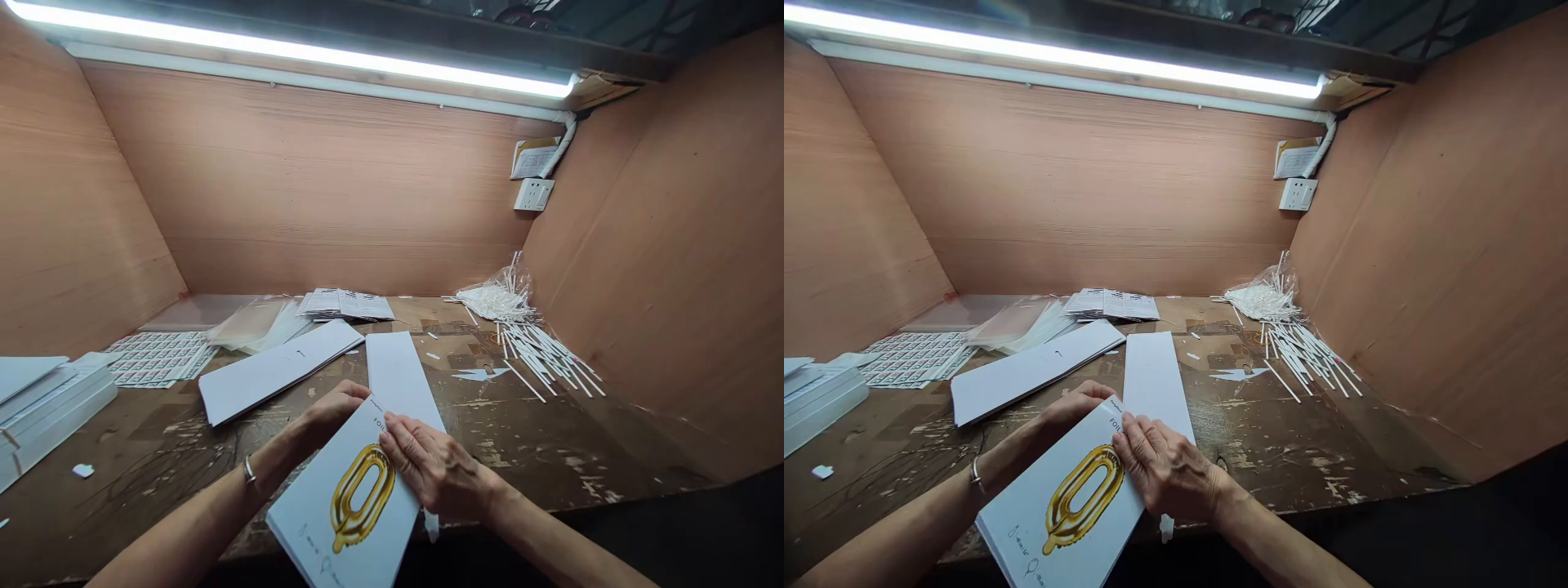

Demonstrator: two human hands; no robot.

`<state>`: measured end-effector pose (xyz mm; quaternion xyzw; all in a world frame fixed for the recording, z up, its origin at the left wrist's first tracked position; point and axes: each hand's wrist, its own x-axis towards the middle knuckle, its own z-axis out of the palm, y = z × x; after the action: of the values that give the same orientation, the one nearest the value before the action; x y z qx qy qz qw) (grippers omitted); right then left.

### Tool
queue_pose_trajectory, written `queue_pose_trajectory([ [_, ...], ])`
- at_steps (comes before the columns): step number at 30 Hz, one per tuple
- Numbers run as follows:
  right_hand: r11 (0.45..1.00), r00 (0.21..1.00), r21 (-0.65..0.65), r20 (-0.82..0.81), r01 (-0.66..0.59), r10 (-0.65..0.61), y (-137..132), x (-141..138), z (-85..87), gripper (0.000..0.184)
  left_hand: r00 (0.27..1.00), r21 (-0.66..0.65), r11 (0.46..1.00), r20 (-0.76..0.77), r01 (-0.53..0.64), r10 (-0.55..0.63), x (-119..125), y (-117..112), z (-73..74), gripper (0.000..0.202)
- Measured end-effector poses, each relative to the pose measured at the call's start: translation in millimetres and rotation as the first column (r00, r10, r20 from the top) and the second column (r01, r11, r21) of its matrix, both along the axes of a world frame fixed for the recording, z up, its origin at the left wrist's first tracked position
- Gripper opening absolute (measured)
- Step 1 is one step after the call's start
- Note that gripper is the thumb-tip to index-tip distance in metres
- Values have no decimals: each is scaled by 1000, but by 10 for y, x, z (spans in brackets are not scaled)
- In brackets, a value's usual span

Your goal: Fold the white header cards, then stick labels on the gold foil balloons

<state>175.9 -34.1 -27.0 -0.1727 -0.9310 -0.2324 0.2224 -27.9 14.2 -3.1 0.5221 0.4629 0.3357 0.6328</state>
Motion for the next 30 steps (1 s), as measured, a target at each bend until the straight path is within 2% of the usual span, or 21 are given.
queue_pose_trajectory([
  [3, 998, 998, 60, 53, 30, -33, 64, -16, -32, 37, 988, -64, 992, 116, 106, -98, -33, 18, 37, 32],
  [6, 998, 998, 58, 68, -4, 0, 98, -55, -52, 38, 985, -63, 991, 132, 119, -110, -51, 13, 11, 38],
  [8, 999, 997, -23, 63, -40, 41, 100, -42, -12, 38, 994, -38, 994, 56, 98, -96, -61, -10, -5, 32],
  [10, 973, 995, -218, 36, -78, 88, 102, 37, 98, 40, 996, -42, 995, 11, 91, -91, -71, -44, 16, 28],
  [11, 932, 995, -352, -1, -90, 95, 109, 96, 174, 44, 997, -40, 996, 2, 82, -82, -74, -62, 41, 27],
  [12, 866, 995, -490, -64, -94, 72, 121, 158, 257, 47, 998, -31, 997, -7, 66, -67, -74, -82, 74, 26],
  [14, 696, 966, -712, -234, -96, -106, 159, 244, 405, 44, 998, -9, 999, -47, 39, -39, -57, -119, 152, 25],
  [16, 551, 878, -829, -330, -94, -346, 204, 215, 475, 32, 994, 35, 999, -105, 31, -27, -16, -152, 220, 24],
  [17, 507, 841, -858, -331, -80, -428, 223, 148, 468, 32, 990, 66, 997, -136, 30, -21, 11, -165, 244, 23],
  [19, 461, 813, -887, -273, -7, -514, 247, -64, 375, 41, 982, 140, 989, -186, 45, -19, 64, -181, 262, 22],
  [23, 479, 736, -840, -153, 254, -659, 275, -501, 46, 39, 946, 259, 965, -322, 47, 40, 101, -137, 184, 20],
  [26, 503, 719, -754, -59, 422, -693, 352, -652, -145, 34, 887, 311, 950, -445, 24, 124, 61, -42, 61, 20],
  [28, 513, 729, -724, -20, 461, -684, 420, -685, -209, 33, 865, 316, 949, -476, -1, 159, 24, 28, -31, 20],
  [30, 517, 738, -724, -17, 456, -675, 470, -690, -226, 31, 881, 291, 956, -446, -27, 160, -8, 85, -120, 18],
])
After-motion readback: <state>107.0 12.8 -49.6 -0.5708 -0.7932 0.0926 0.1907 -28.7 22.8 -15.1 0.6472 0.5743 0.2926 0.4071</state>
